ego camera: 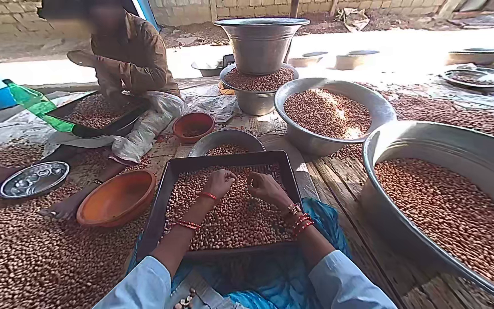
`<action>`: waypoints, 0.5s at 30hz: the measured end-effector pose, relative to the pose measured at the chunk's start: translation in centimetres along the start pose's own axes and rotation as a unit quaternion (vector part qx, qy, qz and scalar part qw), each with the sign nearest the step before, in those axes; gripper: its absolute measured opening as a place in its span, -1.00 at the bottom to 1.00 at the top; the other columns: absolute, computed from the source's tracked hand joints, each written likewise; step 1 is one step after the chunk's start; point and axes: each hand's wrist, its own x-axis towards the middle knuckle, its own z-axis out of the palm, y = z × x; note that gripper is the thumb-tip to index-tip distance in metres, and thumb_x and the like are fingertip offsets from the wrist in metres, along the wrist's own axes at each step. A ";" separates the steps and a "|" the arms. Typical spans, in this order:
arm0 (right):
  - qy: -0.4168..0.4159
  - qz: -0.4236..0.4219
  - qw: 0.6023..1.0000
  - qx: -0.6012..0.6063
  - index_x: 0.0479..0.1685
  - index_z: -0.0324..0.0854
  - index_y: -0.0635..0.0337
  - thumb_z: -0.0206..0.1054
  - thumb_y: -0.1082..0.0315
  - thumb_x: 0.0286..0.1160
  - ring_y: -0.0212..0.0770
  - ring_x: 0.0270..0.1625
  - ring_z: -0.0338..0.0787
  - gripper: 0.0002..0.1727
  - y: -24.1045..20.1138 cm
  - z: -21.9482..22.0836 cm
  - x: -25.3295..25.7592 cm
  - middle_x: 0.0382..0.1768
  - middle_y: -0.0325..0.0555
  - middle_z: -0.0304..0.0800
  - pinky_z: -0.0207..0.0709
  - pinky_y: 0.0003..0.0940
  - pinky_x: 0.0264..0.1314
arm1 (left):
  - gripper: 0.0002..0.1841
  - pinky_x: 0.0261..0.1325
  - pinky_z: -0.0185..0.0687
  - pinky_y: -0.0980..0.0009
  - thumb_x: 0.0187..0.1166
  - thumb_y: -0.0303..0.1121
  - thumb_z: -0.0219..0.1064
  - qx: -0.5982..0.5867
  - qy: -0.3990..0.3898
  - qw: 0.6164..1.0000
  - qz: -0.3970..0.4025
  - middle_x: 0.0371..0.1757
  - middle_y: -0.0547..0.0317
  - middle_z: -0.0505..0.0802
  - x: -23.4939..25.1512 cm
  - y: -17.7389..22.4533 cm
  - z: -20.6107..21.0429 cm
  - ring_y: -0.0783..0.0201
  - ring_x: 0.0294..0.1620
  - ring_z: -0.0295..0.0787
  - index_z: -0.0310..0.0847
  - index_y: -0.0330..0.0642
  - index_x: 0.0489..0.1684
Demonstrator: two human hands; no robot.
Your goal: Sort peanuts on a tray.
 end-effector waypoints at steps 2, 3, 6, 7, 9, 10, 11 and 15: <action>0.088 0.010 0.991 0.098 0.09 0.60 0.29 0.19 0.38 0.48 -0.24 -0.25 0.57 -0.73 -0.1 -0.8 -0.3 -0.28 -0.10 0.61 0.43 -0.21 -0.10 | -0.69 0.64 0.38 -0.05 0.75 -0.37 0.24 0.073 -0.021 0.997 -0.001 0.36 -0.31 0.75 0.6 0.7 0.9 -0.19 0.50 0.63 0.74 -0.26 0.33; 0.110 0.016 0.987 0.116 0.05 0.60 0.29 0.16 0.42 0.50 -0.29 -0.25 0.56 -0.75 -0.3 -1.1 -0.5 -0.28 -0.13 0.60 0.42 -0.26 -0.10 | -0.68 0.64 0.39 -0.06 0.73 -0.36 0.26 0.100 -0.029 0.995 -0.002 0.39 -0.32 0.73 0.9 0.8 1.4 -0.20 0.52 0.61 0.74 -0.25 0.34; 0.052 0.011 0.998 0.028 0.05 0.72 0.26 0.22 0.33 0.57 -0.17 -0.27 0.63 -0.74 -0.1 -1.0 -0.5 -0.32 -0.06 0.70 0.48 -0.12 -0.09 | -0.66 0.62 0.42 -0.07 0.72 -0.31 0.29 0.128 -0.036 0.991 -0.016 0.40 -0.29 0.72 1.5 0.9 1.9 -0.19 0.53 0.61 0.73 -0.28 0.32; 0.018 0.007 1.000 -0.022 0.05 0.77 0.23 0.25 0.30 0.59 -0.06 -0.22 0.71 -0.73 -0.1 -0.6 -0.4 -0.28 0.02 0.78 0.53 -0.01 -0.03 | -0.66 0.61 0.42 -0.08 0.73 -0.29 0.29 0.125 -0.037 0.991 -0.022 0.40 -0.29 0.73 1.5 0.9 1.7 -0.19 0.53 0.61 0.74 -0.30 0.31; -0.038 0.024 0.995 -0.094 0.09 0.81 0.16 0.29 0.25 0.62 0.12 0.05 0.83 -0.73 -0.6 0.4 -0.5 -0.08 0.13 0.87 0.59 0.17 0.17 | -0.66 0.59 0.44 -0.07 0.72 -0.27 0.31 0.096 -0.041 0.994 -0.023 0.33 -0.29 0.77 1.1 0.7 1.1 -0.17 0.46 0.66 0.76 -0.32 0.26; -0.055 0.038 0.991 -0.114 0.11 0.81 0.15 0.29 0.24 0.63 0.16 0.15 0.83 -0.72 -0.9 0.7 -0.7 0.01 0.15 0.88 0.57 0.21 0.25 | -0.68 0.53 0.48 -0.04 0.71 -0.28 0.33 0.067 -0.047 0.997 -0.012 0.24 -0.27 0.80 0.5 0.6 0.5 -0.13 0.35 0.72 0.77 -0.33 0.21; -0.066 0.049 0.989 -0.126 0.13 0.81 0.15 0.27 0.24 0.64 0.19 0.22 0.82 -0.70 -1.2 0.8 -0.8 0.06 0.17 0.87 0.56 0.24 0.28 | -0.71 0.44 0.54 0.02 0.70 -0.31 0.35 0.024 -0.066 0.998 0.010 0.13 -0.22 0.85 -0.5 0.5 -0.3 -0.04 0.21 0.79 0.79 -0.35 0.16; -0.078 0.035 0.987 -0.138 0.14 0.80 0.20 0.29 0.28 0.64 0.24 0.26 0.80 -0.71 -1.3 0.8 -1.1 0.11 0.22 0.86 0.54 0.27 0.31 | -0.80 0.13 0.81 0.50 0.65 -0.48 0.25 -0.278 -0.252 0.913 0.161 -0.19 0.36 0.98 -5.1 -1.7 -3.3 0.52 -0.16 0.91 0.85 -0.25 -0.08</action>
